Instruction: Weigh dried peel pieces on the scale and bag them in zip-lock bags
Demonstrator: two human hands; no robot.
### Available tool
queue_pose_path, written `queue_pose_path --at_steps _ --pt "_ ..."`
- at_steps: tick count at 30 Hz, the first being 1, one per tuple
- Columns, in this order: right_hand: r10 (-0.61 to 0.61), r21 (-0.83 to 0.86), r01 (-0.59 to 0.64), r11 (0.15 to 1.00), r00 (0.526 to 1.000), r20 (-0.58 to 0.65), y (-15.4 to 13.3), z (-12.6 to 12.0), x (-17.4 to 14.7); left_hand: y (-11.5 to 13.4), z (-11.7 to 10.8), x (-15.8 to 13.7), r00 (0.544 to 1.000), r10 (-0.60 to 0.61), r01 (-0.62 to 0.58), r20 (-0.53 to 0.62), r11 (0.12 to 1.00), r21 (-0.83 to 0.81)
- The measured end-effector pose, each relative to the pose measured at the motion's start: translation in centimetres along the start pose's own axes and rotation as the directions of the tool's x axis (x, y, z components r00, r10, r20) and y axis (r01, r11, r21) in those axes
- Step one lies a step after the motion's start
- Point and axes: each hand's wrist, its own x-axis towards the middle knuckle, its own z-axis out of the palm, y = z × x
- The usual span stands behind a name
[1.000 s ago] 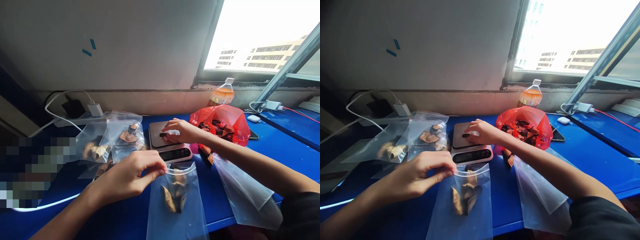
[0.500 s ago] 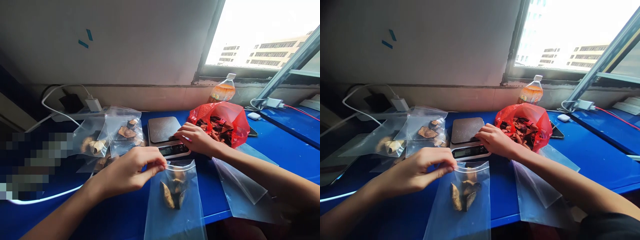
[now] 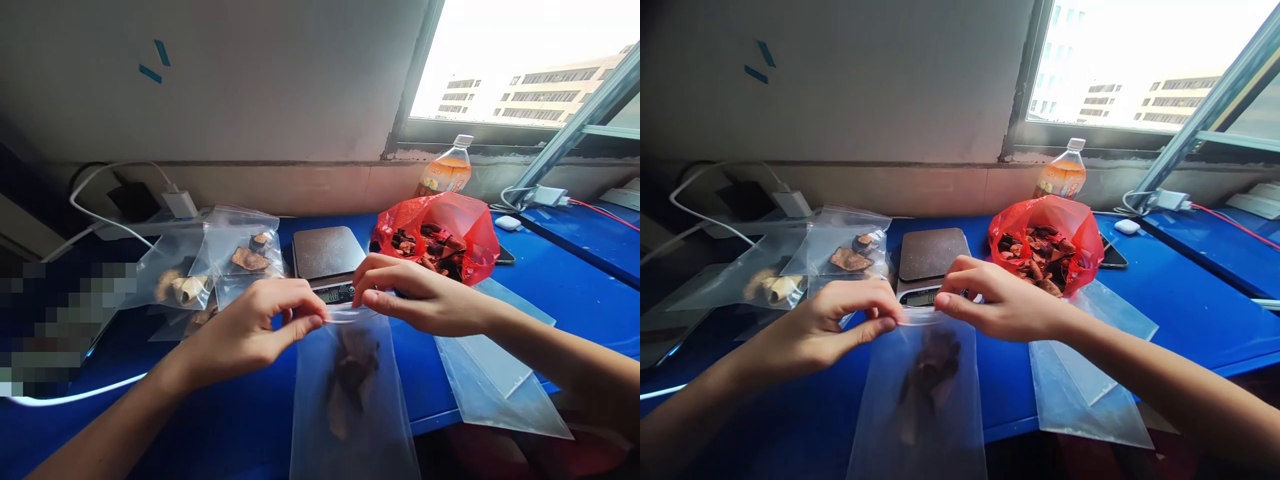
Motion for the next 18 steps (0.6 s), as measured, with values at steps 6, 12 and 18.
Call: queue_pose_path --at_steps 6,12,18 --pt "0.103 0.058 -0.095 0.994 0.981 -0.162 -0.6 0.1 -1.8 0.5 -0.9 -0.1 0.963 -0.133 0.08 -0.235 0.971 -0.224" --pt "0.071 0.034 -0.062 0.997 0.905 -0.42 -1.4 1.6 -1.4 0.3 -1.2 0.4 0.907 -0.353 0.231 -0.23 0.873 -0.431" --pt "0.05 -0.032 -0.079 0.996 0.851 -0.522 -0.7 2.2 -1.1 -0.3 -1.0 0.7 0.865 -0.445 0.288 -0.233 0.819 -0.495"
